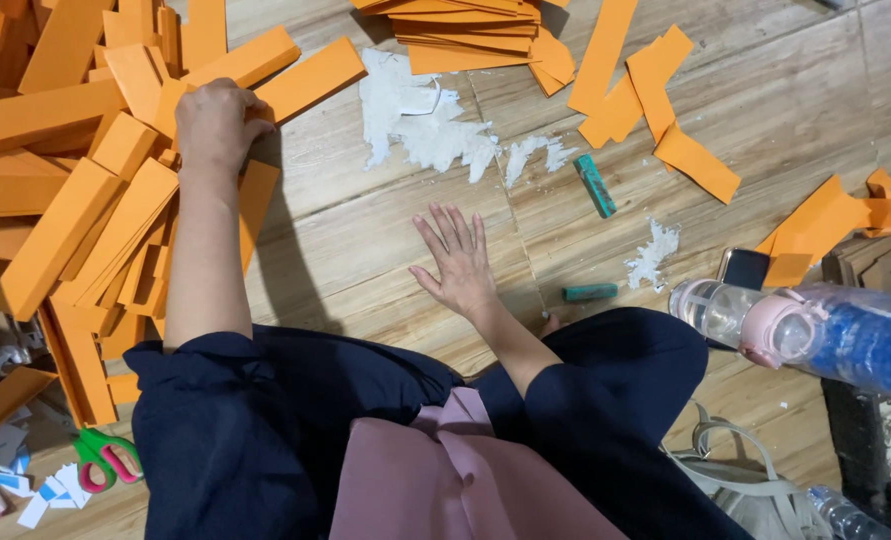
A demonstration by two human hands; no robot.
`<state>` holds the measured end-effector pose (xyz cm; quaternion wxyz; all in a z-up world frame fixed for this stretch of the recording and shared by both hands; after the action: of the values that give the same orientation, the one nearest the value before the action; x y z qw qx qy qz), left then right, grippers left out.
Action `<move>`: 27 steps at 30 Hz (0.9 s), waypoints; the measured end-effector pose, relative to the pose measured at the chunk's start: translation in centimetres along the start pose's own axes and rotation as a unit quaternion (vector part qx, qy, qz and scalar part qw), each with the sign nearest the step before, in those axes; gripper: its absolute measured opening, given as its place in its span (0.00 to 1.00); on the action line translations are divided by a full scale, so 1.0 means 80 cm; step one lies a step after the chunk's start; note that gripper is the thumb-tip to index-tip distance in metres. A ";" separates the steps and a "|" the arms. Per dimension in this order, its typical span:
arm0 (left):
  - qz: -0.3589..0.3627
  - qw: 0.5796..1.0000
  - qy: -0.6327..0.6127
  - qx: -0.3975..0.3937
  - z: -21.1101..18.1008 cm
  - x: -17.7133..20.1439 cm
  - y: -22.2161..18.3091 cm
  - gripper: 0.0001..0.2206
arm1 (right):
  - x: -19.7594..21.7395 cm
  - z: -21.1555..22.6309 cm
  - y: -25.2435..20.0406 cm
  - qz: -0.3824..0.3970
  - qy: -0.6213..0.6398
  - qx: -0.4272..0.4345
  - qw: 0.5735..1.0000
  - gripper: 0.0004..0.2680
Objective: Folding orange paper strips and using a small tool to press and sharpen the creases.
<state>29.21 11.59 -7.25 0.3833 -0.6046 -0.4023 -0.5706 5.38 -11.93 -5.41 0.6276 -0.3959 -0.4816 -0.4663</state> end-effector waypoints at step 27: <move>0.004 0.998 -0.067 -0.009 0.000 0.005 -0.001 0.05 | -0.003 0.000 0.000 -0.001 -0.001 0.000 1.000 0.25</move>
<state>29.15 11.66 -6.83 0.3525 -0.6467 -0.4196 -0.5306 5.33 -11.90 -5.60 0.6268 -0.3961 -0.4823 -0.4666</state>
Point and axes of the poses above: each hand's wrist, its own y-axis towards the middle knuckle, its own x-axis out of the back of the hand, z = x × y, the point moved 8 cm from there along y, towards the middle knuckle, and after that the axes turned 1 degree about y, right-handed, at the moved point
